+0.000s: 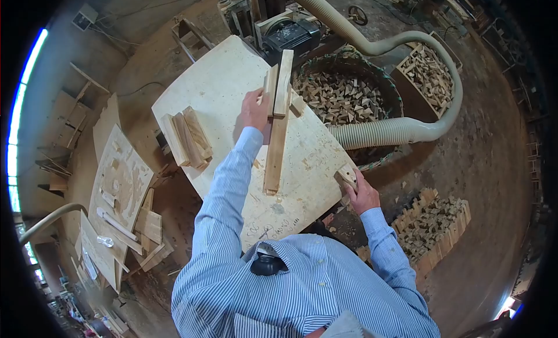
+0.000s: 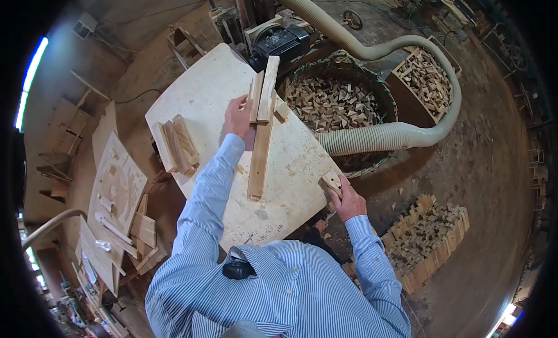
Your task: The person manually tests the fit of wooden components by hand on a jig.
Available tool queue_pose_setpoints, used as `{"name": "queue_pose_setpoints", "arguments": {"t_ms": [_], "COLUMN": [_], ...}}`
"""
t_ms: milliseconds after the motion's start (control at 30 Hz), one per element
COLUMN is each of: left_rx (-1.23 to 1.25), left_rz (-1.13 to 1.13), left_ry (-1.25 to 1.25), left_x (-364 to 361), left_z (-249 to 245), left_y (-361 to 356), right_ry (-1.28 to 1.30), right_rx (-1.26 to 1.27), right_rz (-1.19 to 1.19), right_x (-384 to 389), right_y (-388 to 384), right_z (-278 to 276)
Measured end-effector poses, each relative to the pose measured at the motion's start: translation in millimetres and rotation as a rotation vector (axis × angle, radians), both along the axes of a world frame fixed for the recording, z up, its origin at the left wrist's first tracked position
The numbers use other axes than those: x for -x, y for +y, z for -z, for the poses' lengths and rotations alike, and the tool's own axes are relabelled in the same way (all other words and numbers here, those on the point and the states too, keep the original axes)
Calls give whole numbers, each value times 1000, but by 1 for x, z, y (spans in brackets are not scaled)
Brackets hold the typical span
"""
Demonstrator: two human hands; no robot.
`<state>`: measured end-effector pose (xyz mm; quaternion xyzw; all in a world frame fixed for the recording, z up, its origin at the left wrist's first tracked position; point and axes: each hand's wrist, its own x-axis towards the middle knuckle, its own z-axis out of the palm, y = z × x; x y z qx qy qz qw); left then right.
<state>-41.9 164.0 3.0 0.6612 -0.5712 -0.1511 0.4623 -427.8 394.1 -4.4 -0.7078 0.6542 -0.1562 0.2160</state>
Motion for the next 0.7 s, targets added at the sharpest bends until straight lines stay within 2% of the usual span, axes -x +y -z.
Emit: {"name": "queue_pose_setpoints", "arguments": {"t_ms": [33, 100, 200, 700], "left_rx": [-4, -298, -377, -355], "left_rz": [4, -144, -116, -77], "left_ry": [-6, -128, -169, -118], "left_x": [-2, -4, 1, 8], "left_z": [2, 2, 7, 13], "left_y": [6, 25, 30, -27], "right_ry": [-6, 23, 17, 29], "right_rx": [-4, -36, -27, -69], "right_rz": [4, 5, -5, -25], "right_x": [0, -1, 0, 2], "right_y": [-1, -1, -2, -2], "right_z": [0, -1, -2, 7]}}
